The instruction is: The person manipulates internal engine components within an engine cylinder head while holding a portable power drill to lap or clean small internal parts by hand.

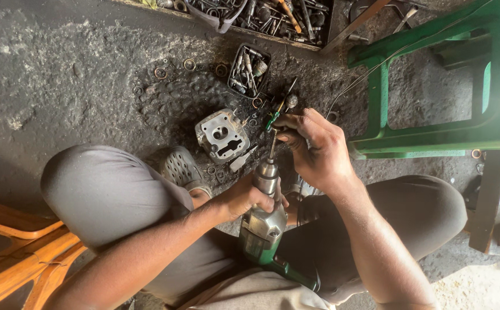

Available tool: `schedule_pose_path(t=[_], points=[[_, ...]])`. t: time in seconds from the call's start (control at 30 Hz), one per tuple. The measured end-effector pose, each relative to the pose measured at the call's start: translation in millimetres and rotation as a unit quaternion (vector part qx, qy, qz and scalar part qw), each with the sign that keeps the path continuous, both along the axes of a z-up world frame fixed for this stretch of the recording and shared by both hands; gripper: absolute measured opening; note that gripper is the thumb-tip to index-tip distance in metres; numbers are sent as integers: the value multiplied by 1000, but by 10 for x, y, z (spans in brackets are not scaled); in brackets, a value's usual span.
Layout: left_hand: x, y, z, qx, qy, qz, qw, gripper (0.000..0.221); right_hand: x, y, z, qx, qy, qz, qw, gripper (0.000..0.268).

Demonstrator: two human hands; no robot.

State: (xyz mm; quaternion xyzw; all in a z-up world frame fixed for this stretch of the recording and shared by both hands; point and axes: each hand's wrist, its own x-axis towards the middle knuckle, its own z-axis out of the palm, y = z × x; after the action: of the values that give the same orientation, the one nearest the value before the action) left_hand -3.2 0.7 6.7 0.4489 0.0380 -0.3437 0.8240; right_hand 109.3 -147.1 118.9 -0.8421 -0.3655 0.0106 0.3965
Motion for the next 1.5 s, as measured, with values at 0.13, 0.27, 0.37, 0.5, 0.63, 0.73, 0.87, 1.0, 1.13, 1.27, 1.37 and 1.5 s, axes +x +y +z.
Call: schedule_pose_path(t=[0.13, 0.27, 0.37, 0.5, 0.63, 0.73, 0.87, 1.0, 1.13, 1.27, 1.37, 1.5], points=[[1, -3, 3, 12, 12, -5, 1000, 26, -1, -10, -32, -6, 14, -1, 1000, 26], [-4, -26, 21, 7, -8, -8, 1000, 26, 11, -39, -6, -17, 31, -5, 999, 24], [-29, -32, 49, 7, -10, -15, 1000, 27, 13, -51, 113, -26, 38, 8, 999, 19], [-32, -14, 154, 5, -66, -40, 997, 27, 91, -153, 471, -57, 175, 27, 983, 15], [-58, -71, 306, 52, -142, -81, 985, 52, 308, -269, 846, -69, 273, 157, 947, 22], [-113, -19, 434, 29, -213, -93, 972, 34, 429, -229, 1037, -159, 422, 188, 872, 25], [-155, 33, 495, 17, -225, -101, 969, 29, 478, -158, 1240, -231, 436, 247, 834, 34], [-164, 62, 511, -6, -244, -86, 966, 20, 492, 6, 1257, -397, 461, 165, 776, 41], [-175, 74, 514, 23, -248, -89, 964, 19, 504, 147, 1253, -346, 457, 240, 784, 40], [-185, 65, 489, 1, -215, -82, 973, 20, 487, 253, 1261, -389, 463, 199, 771, 39], [-205, 57, 458, -6, -205, -75, 976, 20, 423, 302, 1257, -416, 469, 145, 766, 38], [-236, 61, 452, 9, -205, -70, 976, 18, 361, 307, 1294, -375, 475, 141, 783, 42]])
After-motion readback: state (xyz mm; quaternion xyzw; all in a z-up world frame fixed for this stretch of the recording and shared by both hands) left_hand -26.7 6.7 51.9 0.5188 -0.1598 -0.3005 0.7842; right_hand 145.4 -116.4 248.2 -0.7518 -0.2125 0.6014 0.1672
